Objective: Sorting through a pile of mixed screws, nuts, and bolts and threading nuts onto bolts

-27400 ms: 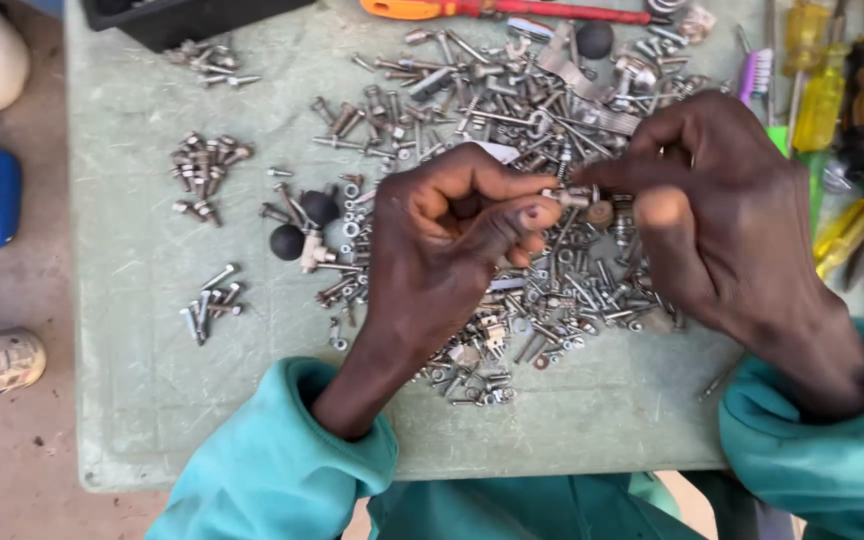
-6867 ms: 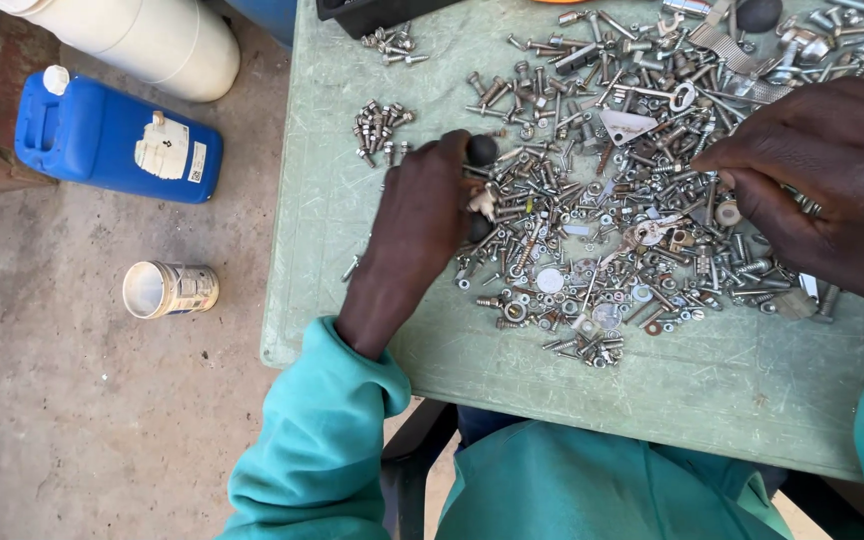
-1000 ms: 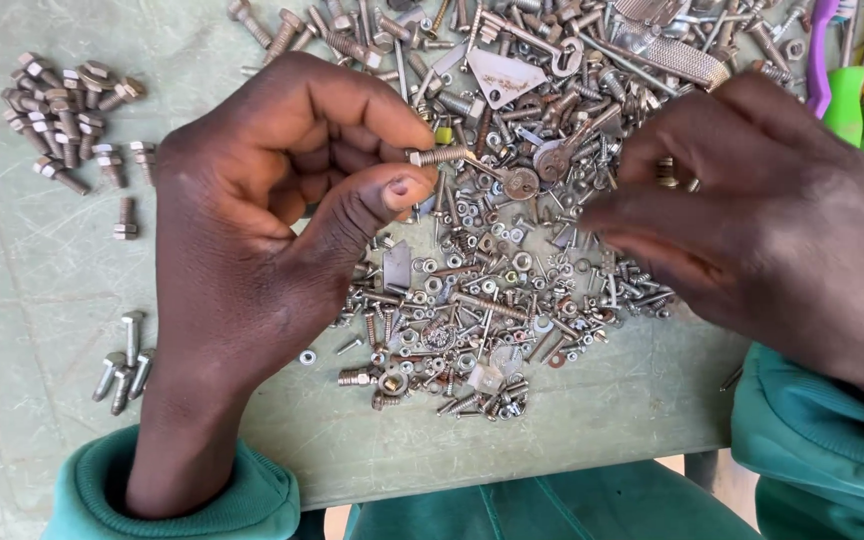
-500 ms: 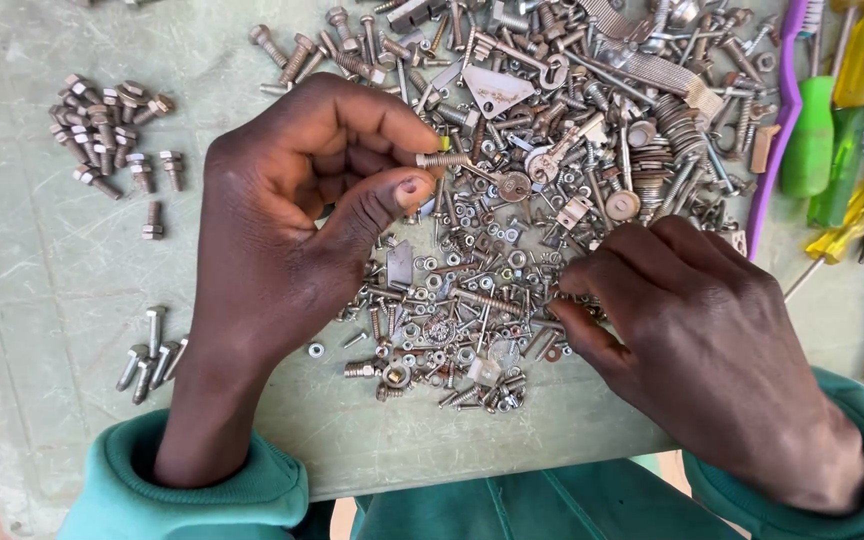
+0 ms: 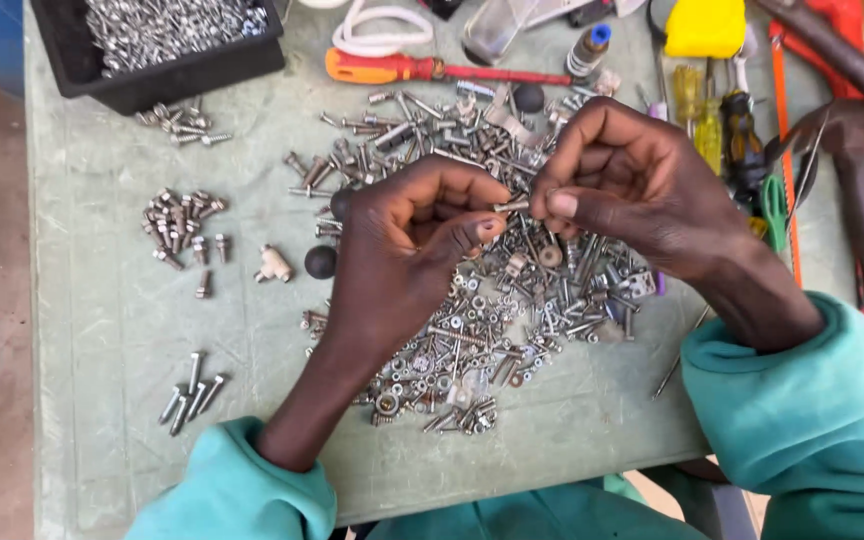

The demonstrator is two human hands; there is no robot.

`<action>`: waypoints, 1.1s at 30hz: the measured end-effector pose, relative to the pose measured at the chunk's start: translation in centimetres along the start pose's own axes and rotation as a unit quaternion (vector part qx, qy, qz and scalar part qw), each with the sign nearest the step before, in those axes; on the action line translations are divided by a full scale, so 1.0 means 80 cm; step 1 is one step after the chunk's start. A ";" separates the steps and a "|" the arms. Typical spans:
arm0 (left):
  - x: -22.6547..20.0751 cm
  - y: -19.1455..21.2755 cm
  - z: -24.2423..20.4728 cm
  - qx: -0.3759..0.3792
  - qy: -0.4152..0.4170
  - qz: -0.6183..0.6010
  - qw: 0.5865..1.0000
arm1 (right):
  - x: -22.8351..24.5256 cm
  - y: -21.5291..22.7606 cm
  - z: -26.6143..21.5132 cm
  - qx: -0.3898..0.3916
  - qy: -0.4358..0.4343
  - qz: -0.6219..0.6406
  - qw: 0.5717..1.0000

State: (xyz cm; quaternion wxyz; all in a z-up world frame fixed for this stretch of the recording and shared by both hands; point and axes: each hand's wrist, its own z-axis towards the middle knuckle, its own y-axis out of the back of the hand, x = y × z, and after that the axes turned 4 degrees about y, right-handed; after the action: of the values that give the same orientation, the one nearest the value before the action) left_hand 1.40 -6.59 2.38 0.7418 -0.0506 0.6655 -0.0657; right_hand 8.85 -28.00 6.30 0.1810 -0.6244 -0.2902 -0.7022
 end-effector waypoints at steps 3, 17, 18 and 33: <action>0.002 -0.005 0.006 -0.028 -0.025 0.036 0.999 | -0.004 -0.004 -0.005 -0.040 -0.002 0.009 0.999; 0.017 0.000 -0.002 -0.021 -0.034 0.127 0.991 | 0.000 -0.037 -0.004 -0.042 0.175 -0.334 0.925; 0.018 -0.001 -0.003 -0.022 -0.033 0.124 0.992 | 0.002 -0.037 -0.003 -0.035 0.178 -0.336 0.924; 0.010 -0.005 -0.012 -0.044 -0.039 0.148 0.987 | -0.015 -0.030 -0.009 -0.014 0.174 -0.291 0.941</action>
State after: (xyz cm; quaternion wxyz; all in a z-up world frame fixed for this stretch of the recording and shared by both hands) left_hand 0.52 -7.09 1.58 0.7660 0.0133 0.6382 0.0765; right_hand 7.03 -26.75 4.62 0.0082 -0.3834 -0.4133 -0.8259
